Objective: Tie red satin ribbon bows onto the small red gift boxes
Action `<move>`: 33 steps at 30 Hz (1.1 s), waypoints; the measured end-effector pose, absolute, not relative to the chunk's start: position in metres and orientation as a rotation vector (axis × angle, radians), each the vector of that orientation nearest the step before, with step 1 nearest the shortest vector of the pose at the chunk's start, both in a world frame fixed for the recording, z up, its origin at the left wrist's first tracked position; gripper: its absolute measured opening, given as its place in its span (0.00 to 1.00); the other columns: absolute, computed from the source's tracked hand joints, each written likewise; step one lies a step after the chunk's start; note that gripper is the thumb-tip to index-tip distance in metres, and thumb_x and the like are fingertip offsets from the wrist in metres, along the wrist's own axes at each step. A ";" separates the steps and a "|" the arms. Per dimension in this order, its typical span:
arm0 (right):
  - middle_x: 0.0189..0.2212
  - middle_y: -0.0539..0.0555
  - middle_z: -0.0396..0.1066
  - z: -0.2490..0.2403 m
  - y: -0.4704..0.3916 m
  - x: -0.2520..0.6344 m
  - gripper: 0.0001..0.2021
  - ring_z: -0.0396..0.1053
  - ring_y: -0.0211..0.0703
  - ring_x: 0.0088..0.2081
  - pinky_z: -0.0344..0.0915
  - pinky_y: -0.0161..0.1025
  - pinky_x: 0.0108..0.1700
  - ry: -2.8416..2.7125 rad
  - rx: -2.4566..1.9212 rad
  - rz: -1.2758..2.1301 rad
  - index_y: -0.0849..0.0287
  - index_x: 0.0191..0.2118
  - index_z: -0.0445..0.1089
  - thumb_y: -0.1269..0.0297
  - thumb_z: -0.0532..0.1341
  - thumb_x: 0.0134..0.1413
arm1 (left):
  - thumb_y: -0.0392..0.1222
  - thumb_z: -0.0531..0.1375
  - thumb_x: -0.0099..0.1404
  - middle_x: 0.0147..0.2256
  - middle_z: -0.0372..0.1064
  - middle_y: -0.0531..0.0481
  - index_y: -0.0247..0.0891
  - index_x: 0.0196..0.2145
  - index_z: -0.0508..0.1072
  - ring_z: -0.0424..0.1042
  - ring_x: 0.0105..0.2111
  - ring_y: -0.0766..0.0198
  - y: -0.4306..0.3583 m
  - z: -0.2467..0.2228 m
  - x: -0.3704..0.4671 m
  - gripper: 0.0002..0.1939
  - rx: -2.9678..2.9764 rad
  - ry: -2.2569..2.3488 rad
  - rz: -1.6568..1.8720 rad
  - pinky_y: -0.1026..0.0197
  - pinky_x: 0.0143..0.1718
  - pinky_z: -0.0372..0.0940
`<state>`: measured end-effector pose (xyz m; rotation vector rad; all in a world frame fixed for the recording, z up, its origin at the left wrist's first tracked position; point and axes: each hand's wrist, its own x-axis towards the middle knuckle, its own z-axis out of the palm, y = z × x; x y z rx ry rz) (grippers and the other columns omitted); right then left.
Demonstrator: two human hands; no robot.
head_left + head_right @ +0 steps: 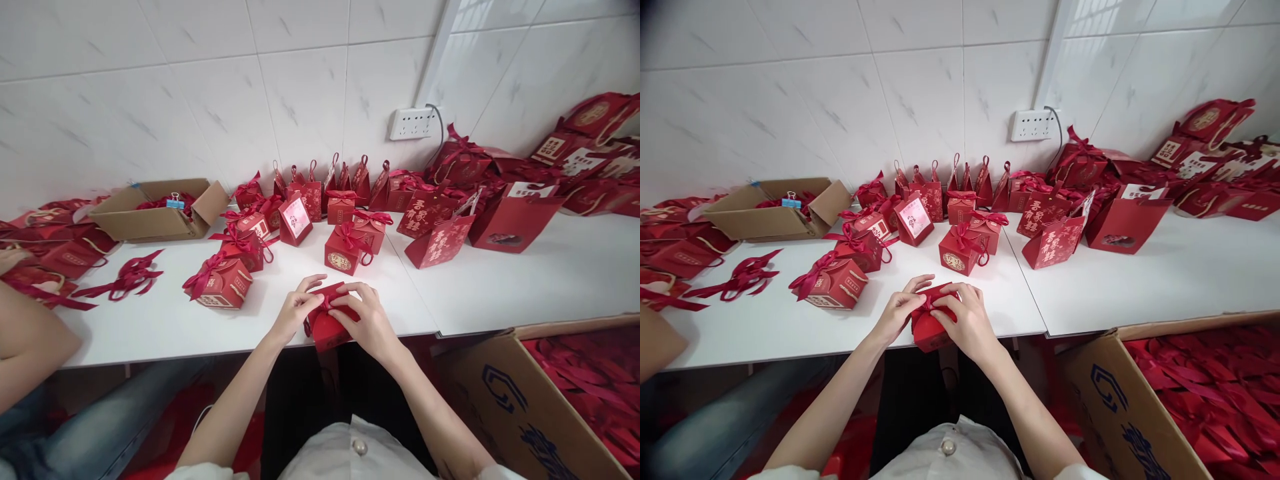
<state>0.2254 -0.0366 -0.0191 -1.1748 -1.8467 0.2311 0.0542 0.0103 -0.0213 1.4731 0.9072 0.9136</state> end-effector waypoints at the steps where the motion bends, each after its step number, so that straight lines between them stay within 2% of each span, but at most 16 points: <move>1: 0.38 0.56 0.70 -0.020 -0.036 0.224 0.02 0.67 0.46 0.42 0.60 0.47 0.46 -1.834 -1.165 0.189 0.56 0.35 0.71 0.69 0.61 0.55 | 0.46 0.57 0.61 0.57 0.60 0.49 0.39 0.23 0.76 0.58 0.56 0.56 0.010 -0.021 0.054 0.14 1.490 0.916 0.905 0.55 0.57 0.55; 5: 0.32 0.53 0.73 -0.024 -0.032 0.220 0.05 0.68 0.42 0.36 0.60 0.46 0.43 -1.821 -1.084 -0.012 0.58 0.33 0.70 0.74 0.58 0.56 | 0.49 0.55 0.63 0.55 0.62 0.46 0.37 0.21 0.74 0.60 0.55 0.53 0.007 -0.018 0.053 0.18 1.602 0.992 0.889 0.55 0.55 0.56; 9: 0.32 0.54 0.73 -0.024 -0.034 0.219 0.07 0.68 0.43 0.37 0.63 0.45 0.41 -1.791 -1.065 -0.093 0.58 0.34 0.70 0.76 0.57 0.56 | 0.50 0.53 0.64 0.53 0.64 0.45 0.37 0.17 0.70 0.66 0.49 0.55 0.000 -0.015 0.051 0.22 1.707 1.132 0.924 0.54 0.50 0.60; 12: 0.35 0.56 0.71 -0.023 -0.038 0.221 0.06 0.67 0.44 0.40 0.65 0.45 0.43 -1.734 -1.117 0.082 0.58 0.34 0.70 0.74 0.56 0.57 | 0.50 0.52 0.64 0.50 0.65 0.46 0.38 0.19 0.71 0.66 0.48 0.56 -0.005 -0.014 0.051 0.21 1.757 1.227 0.988 0.55 0.49 0.62; 16: 0.42 0.59 0.66 -0.017 -0.037 0.228 0.05 0.66 0.48 0.47 0.65 0.47 0.48 -1.655 -1.282 0.491 0.58 0.31 0.70 0.68 0.57 0.56 | 0.48 0.53 0.64 0.44 0.67 0.46 0.40 0.26 0.75 0.66 0.47 0.57 -0.011 -0.013 0.051 0.16 1.866 1.361 1.047 0.56 0.47 0.63; 19: 0.45 0.59 0.64 -0.012 -0.030 0.235 0.07 0.64 0.50 0.51 0.64 0.48 0.50 -1.649 -1.350 0.690 0.57 0.30 0.69 0.66 0.56 0.56 | 0.46 0.56 0.61 0.36 0.67 0.48 0.40 0.25 0.74 0.67 0.41 0.59 -0.016 -0.011 0.052 0.11 1.927 1.506 1.093 0.57 0.42 0.64; 22: 0.45 0.58 0.64 -0.007 -0.026 0.241 0.07 0.64 0.49 0.52 0.62 0.48 0.52 -1.683 -1.379 0.730 0.57 0.30 0.69 0.66 0.55 0.56 | 0.44 0.57 0.61 0.31 0.63 0.50 0.40 0.27 0.72 0.66 0.35 0.62 -0.025 -0.009 0.053 0.09 1.976 1.588 1.145 0.59 0.38 0.65; 27: 0.44 0.58 0.65 -0.002 -0.037 0.242 0.05 0.64 0.49 0.51 0.60 0.50 0.52 -1.873 -1.325 0.666 0.57 0.33 0.68 0.63 0.57 0.57 | 0.43 0.55 0.64 0.30 0.61 0.52 0.39 0.32 0.70 0.64 0.27 0.68 -0.041 -0.011 0.056 0.07 1.957 1.505 1.153 0.64 0.33 0.64; 31: 0.46 0.61 0.64 -0.012 -0.049 0.236 0.10 0.62 0.55 0.52 0.59 0.55 0.51 -1.919 -1.364 0.419 0.58 0.37 0.67 0.60 0.64 0.50 | 0.41 0.55 0.64 0.31 0.63 0.52 0.39 0.30 0.68 0.65 0.30 0.68 -0.046 -0.014 0.059 0.06 1.914 1.490 1.150 0.64 0.34 0.63; 33: 0.45 0.60 0.65 -0.017 -0.051 0.233 0.06 0.64 0.54 0.49 0.60 0.55 0.49 -1.899 -1.374 0.362 0.57 0.36 0.67 0.63 0.63 0.53 | 0.42 0.54 0.64 0.31 0.64 0.52 0.39 0.28 0.67 0.66 0.32 0.67 -0.046 -0.014 0.060 0.07 1.880 1.476 1.143 0.63 0.36 0.63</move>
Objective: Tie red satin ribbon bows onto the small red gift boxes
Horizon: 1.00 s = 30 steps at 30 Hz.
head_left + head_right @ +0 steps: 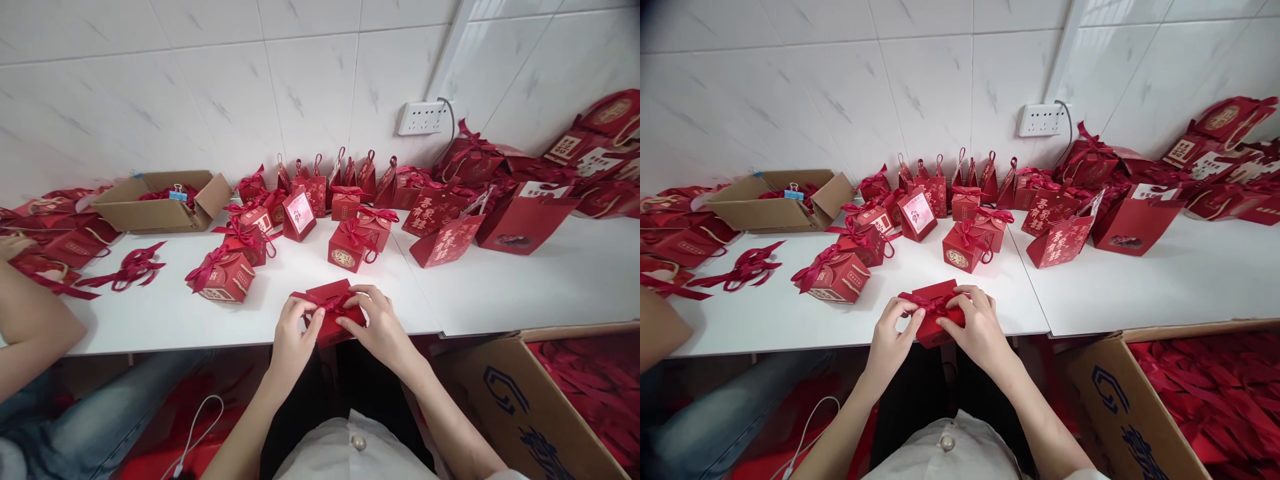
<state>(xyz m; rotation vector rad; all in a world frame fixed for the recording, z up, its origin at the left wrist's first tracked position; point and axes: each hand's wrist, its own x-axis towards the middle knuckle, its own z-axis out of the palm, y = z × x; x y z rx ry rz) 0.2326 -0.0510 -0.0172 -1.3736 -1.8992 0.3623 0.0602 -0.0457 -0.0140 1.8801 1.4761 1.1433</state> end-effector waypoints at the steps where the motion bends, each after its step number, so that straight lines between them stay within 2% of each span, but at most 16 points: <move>1: 0.45 0.59 0.65 -0.019 -0.051 0.232 0.04 0.65 0.53 0.48 0.61 0.54 0.49 -1.893 -1.365 0.346 0.57 0.36 0.68 0.65 0.61 0.55 | 0.42 0.54 0.64 0.31 0.64 0.52 0.39 0.28 0.67 0.66 0.33 0.66 -0.045 -0.014 0.060 0.08 1.852 1.465 1.135 0.63 0.37 0.63; 6: 0.44 0.59 0.65 -0.020 -0.045 0.235 0.06 0.67 0.49 0.45 0.65 0.49 0.47 -1.841 -1.281 0.333 0.58 0.33 0.69 0.69 0.55 0.59 | 0.46 0.55 0.62 0.31 0.62 0.51 0.39 0.25 0.67 0.66 0.33 0.66 -0.043 -0.016 0.059 0.11 1.619 1.428 1.082 0.64 0.35 0.63; 11: 0.43 0.58 0.64 -0.021 -0.040 0.242 0.08 0.69 0.46 0.45 0.69 0.43 0.45 -1.765 -1.223 0.484 0.57 0.32 0.69 0.70 0.55 0.58 | 0.48 0.57 0.60 0.34 0.62 0.50 0.39 0.25 0.67 0.66 0.38 0.63 -0.038 -0.025 0.055 0.11 1.469 1.307 1.077 0.64 0.38 0.64; 16: 0.42 0.59 0.65 -0.024 -0.039 0.244 0.08 0.70 0.45 0.41 0.72 0.41 0.38 -1.696 -1.238 0.539 0.58 0.31 0.70 0.69 0.54 0.58 | 0.50 0.57 0.60 0.32 0.62 0.51 0.38 0.24 0.67 0.66 0.35 0.64 -0.034 -0.030 0.051 0.13 1.443 1.241 1.047 0.63 0.39 0.63; 20: 0.43 0.60 0.65 -0.026 -0.037 0.248 0.09 0.71 0.48 0.42 0.73 0.39 0.33 -1.694 -1.264 0.514 0.58 0.32 0.70 0.68 0.53 0.59 | 0.51 0.56 0.61 0.31 0.61 0.52 0.38 0.24 0.66 0.65 0.32 0.66 -0.032 -0.033 0.048 0.15 1.438 1.255 1.047 0.64 0.35 0.62; 26: 0.47 0.61 0.63 -0.024 -0.039 0.255 0.10 0.68 0.50 0.49 0.69 0.47 0.47 -1.801 -1.257 0.322 0.57 0.36 0.70 0.67 0.51 0.61 | 0.48 0.55 0.61 0.29 0.62 0.51 0.39 0.23 0.66 0.64 0.33 0.65 -0.035 -0.030 0.048 0.14 1.565 1.355 1.067 0.62 0.38 0.61; 30: 0.52 0.62 0.61 -0.007 -0.044 0.248 0.10 0.62 0.52 0.54 0.64 0.52 0.52 -1.898 -1.255 0.241 0.57 0.44 0.69 0.63 0.57 0.58 | 0.46 0.55 0.62 0.30 0.62 0.52 0.40 0.24 0.66 0.64 0.34 0.64 -0.038 -0.023 0.053 0.11 1.631 1.435 1.052 0.61 0.40 0.60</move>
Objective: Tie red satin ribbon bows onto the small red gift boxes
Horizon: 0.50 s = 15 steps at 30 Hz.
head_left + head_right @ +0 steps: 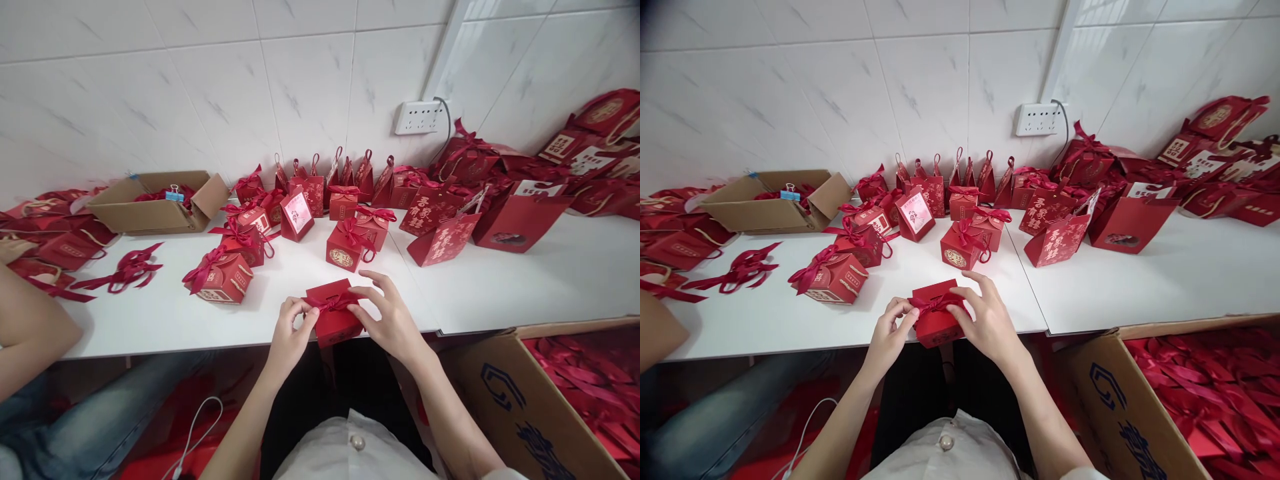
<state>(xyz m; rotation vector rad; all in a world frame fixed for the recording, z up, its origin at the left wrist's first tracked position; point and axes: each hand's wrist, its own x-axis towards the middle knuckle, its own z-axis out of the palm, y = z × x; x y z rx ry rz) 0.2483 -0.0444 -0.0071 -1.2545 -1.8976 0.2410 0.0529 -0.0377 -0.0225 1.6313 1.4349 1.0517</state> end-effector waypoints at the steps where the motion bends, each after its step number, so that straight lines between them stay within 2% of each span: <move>1: 0.52 0.63 0.60 -0.003 -0.045 0.245 0.11 0.61 0.53 0.54 0.63 0.52 0.53 -1.937 -1.239 0.218 0.57 0.44 0.69 0.62 0.58 0.57 | 0.46 0.55 0.61 0.29 0.62 0.52 0.40 0.24 0.66 0.63 0.34 0.64 -0.038 -0.021 0.054 0.11 1.644 1.447 1.050 0.61 0.40 0.60; 4: 0.51 0.63 0.62 0.007 -0.042 0.232 0.10 0.60 0.55 0.54 0.61 0.54 0.53 -2.079 -1.191 0.167 0.58 0.42 0.71 0.62 0.60 0.56 | 0.46 0.55 0.61 0.26 0.59 0.53 0.40 0.22 0.65 0.62 0.32 0.64 -0.037 -0.018 0.057 0.13 1.651 1.468 1.044 0.61 0.38 0.59; 9: 0.49 0.62 0.65 0.007 -0.032 0.224 0.06 0.62 0.52 0.51 0.58 0.55 0.54 -2.183 -1.203 0.151 0.58 0.36 0.72 0.68 0.58 0.57 | 0.47 0.55 0.62 0.25 0.59 0.54 0.39 0.21 0.65 0.62 0.30 0.64 -0.037 -0.014 0.059 0.15 1.571 1.448 1.040 0.62 0.36 0.59; 15: 0.47 0.61 0.66 0.003 -0.029 0.228 0.05 0.64 0.51 0.50 0.56 0.54 0.54 -2.214 -1.235 0.174 0.59 0.34 0.71 0.69 0.58 0.56 | 0.45 0.55 0.61 0.24 0.58 0.54 0.39 0.18 0.61 0.62 0.29 0.65 -0.041 -0.009 0.063 0.16 1.543 1.458 1.022 0.62 0.34 0.59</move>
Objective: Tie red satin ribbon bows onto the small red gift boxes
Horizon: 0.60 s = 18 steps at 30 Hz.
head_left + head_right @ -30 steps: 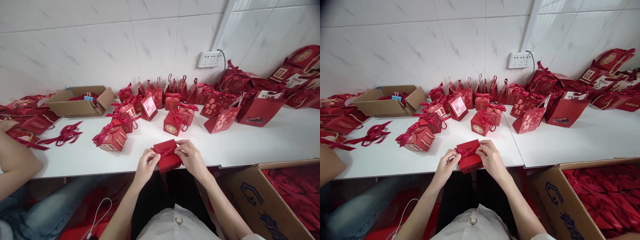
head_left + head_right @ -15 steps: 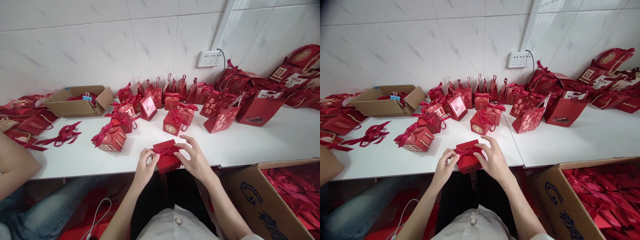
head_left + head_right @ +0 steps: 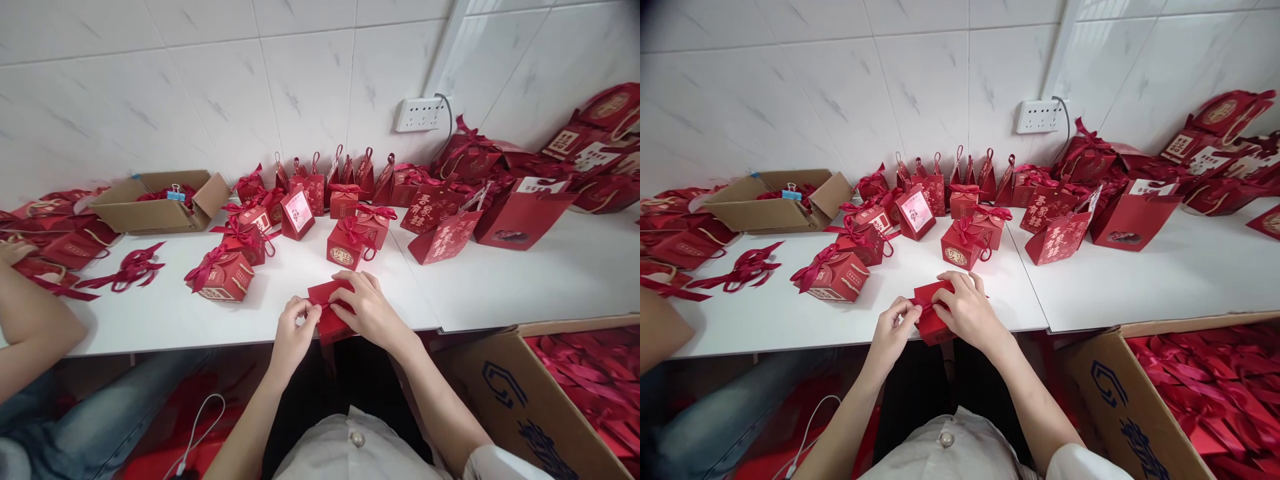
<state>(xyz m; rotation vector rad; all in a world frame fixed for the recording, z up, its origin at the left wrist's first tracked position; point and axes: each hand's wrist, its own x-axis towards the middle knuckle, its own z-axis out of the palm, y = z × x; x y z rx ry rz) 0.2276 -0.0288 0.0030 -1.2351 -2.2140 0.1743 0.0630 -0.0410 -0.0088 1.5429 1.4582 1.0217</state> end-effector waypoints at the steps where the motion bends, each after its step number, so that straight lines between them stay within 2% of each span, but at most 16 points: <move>1: 0.47 0.61 0.66 0.003 -0.029 0.228 0.05 0.64 0.51 0.50 0.56 0.54 0.54 -2.218 -1.240 0.168 0.59 0.34 0.71 0.69 0.57 0.56 | 0.44 0.55 0.60 0.24 0.57 0.54 0.39 0.18 0.60 0.62 0.29 0.65 -0.042 -0.009 0.064 0.16 1.557 1.473 1.019 0.62 0.34 0.59; 4: 0.48 0.60 0.66 0.004 -0.033 0.232 0.05 0.63 0.52 0.51 0.53 0.57 0.55 -2.192 -1.230 0.162 0.57 0.36 0.71 0.67 0.57 0.57 | 0.43 0.54 0.60 0.24 0.58 0.54 0.40 0.18 0.59 0.62 0.28 0.65 -0.046 -0.011 0.066 0.15 1.599 1.514 1.045 0.62 0.32 0.60; 6: 0.47 0.61 0.66 0.006 -0.038 0.239 0.07 0.63 0.53 0.50 0.55 0.55 0.53 -2.067 -1.242 0.192 0.57 0.40 0.69 0.63 0.58 0.56 | 0.43 0.54 0.60 0.24 0.58 0.54 0.40 0.18 0.59 0.62 0.27 0.65 -0.049 -0.012 0.068 0.14 1.617 1.534 1.079 0.63 0.31 0.60; 9: 0.33 0.57 0.68 0.008 -0.049 0.249 0.11 0.67 0.47 0.37 0.63 0.44 0.41 -1.753 -1.423 0.270 0.58 0.32 0.66 0.57 0.54 0.59 | 0.43 0.54 0.60 0.25 0.57 0.54 0.40 0.19 0.59 0.62 0.27 0.66 -0.052 -0.014 0.070 0.14 1.627 1.540 1.117 0.63 0.30 0.60; 12: 0.19 0.50 0.62 0.008 -0.056 0.250 0.19 0.60 0.40 0.22 0.58 0.37 0.27 -1.605 -1.665 0.450 0.56 0.23 0.59 0.51 0.49 0.60 | 0.44 0.54 0.61 0.28 0.59 0.53 0.40 0.21 0.60 0.64 0.30 0.66 -0.054 -0.016 0.073 0.12 1.605 1.531 1.131 0.64 0.32 0.62; 15: 0.15 0.46 0.57 0.004 -0.057 0.241 0.21 0.54 0.37 0.18 0.54 0.35 0.24 -1.565 -1.729 0.645 0.56 0.22 0.58 0.46 0.50 0.58 | 0.44 0.54 0.61 0.32 0.60 0.51 0.39 0.22 0.62 0.66 0.36 0.64 -0.053 -0.020 0.074 0.11 1.596 1.536 1.172 0.63 0.38 0.64; 18: 0.13 0.45 0.53 0.000 -0.052 0.232 0.21 0.52 0.36 0.17 0.52 0.34 0.22 -1.501 -1.710 0.722 0.56 0.21 0.58 0.45 0.52 0.55 | 0.43 0.55 0.61 0.36 0.61 0.48 0.39 0.23 0.63 0.66 0.40 0.62 -0.052 -0.025 0.073 0.11 1.607 1.533 1.223 0.61 0.40 0.65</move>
